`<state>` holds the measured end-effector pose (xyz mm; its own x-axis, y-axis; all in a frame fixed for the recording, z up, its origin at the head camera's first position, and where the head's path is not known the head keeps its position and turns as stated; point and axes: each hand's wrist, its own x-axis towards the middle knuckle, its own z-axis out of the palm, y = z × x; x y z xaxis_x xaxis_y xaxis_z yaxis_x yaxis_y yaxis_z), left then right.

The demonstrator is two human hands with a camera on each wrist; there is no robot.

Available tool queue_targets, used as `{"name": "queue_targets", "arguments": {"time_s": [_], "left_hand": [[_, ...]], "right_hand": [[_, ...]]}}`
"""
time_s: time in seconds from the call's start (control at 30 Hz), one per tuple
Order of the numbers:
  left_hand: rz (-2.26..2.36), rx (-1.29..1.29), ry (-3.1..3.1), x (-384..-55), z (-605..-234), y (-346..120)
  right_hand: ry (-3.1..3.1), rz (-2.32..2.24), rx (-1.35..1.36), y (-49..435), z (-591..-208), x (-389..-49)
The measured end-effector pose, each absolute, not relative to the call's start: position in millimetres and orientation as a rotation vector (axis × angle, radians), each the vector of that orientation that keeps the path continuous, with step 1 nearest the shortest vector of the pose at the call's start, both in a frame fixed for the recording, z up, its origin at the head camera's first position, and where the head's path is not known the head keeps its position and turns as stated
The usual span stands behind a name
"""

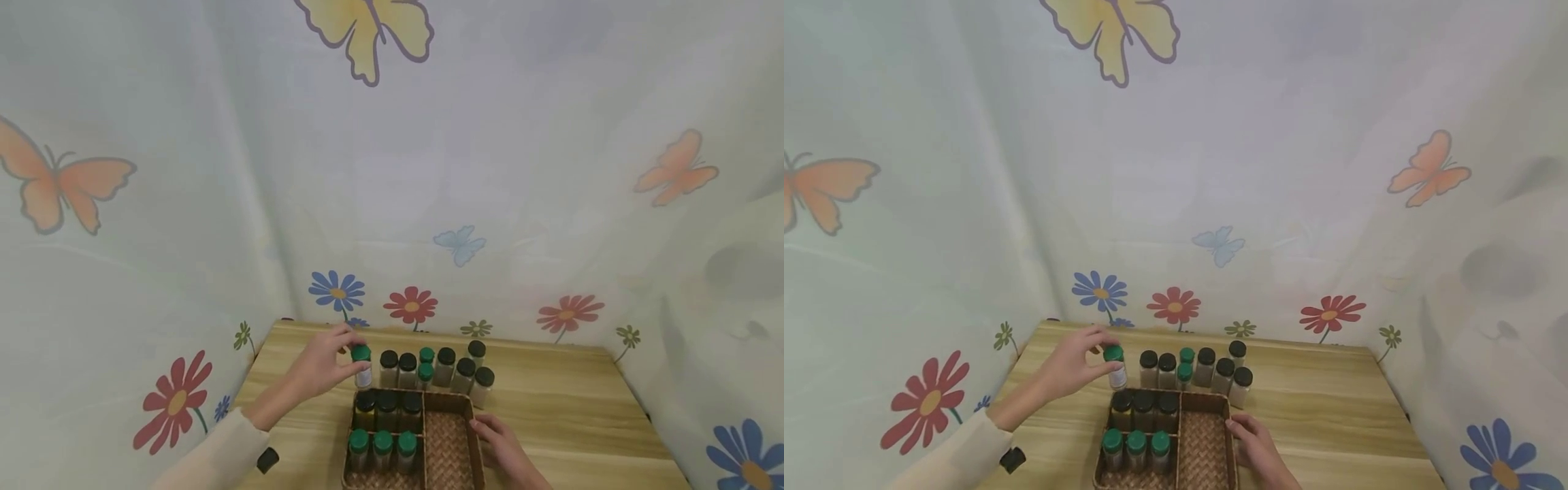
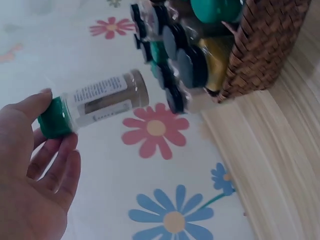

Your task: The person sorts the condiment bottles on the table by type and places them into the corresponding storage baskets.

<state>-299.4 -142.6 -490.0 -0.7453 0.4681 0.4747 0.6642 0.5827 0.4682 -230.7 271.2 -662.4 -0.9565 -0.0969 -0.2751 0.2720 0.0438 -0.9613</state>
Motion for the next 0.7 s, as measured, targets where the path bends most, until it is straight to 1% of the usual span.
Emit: {"name": "queue_targets", "arguments": {"time_s": [0.2,0.37,0.53,0.7], "left_hand": [[-1.046,-1.085,-2.579,-274,-473,-134],[-1.116,-1.229,-2.638,-256,-467,-128],[-1.129,-1.345,-2.717,-242,-473,-126],[-1.054,-1.466,-2.775,-232,-490,-127]], "right_hand": [[2.067,-1.996,0.201,270,-661,-231],[2.089,-1.978,0.221,270,-660,-231],[2.098,-1.968,0.240,271,-660,-231],[2.102,-1.973,0.247,269,-660,-233]]}}
